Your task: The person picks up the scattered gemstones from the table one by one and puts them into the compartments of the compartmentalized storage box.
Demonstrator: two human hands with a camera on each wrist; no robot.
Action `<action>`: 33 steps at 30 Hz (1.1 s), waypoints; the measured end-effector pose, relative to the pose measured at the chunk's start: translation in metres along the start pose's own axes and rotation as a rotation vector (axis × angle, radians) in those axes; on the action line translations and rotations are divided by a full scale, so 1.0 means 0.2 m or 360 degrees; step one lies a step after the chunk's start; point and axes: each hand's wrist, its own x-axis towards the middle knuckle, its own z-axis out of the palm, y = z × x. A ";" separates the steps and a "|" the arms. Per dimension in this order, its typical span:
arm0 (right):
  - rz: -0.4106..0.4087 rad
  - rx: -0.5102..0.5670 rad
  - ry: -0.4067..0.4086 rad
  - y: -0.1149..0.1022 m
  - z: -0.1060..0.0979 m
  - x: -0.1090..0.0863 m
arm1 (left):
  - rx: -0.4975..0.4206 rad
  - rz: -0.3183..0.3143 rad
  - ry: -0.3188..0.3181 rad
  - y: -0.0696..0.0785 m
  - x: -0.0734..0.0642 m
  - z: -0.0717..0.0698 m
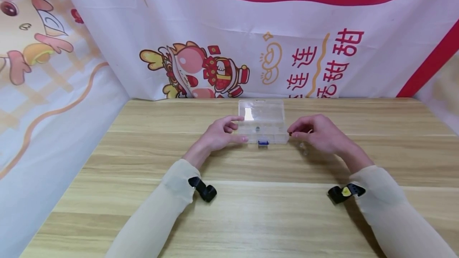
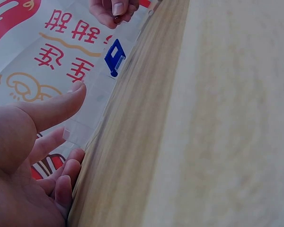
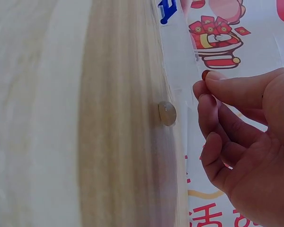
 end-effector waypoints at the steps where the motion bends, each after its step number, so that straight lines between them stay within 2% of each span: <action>1: 0.0005 -0.0003 -0.0003 0.00 0.00 0.00 | 0.0002 0.0001 0.0000 0.00 0.00 0.00; 33: 0.0020 -0.0009 -0.0035 -0.01 0.02 0.00 | 0.0024 0.0016 0.0005 0.00 0.00 0.00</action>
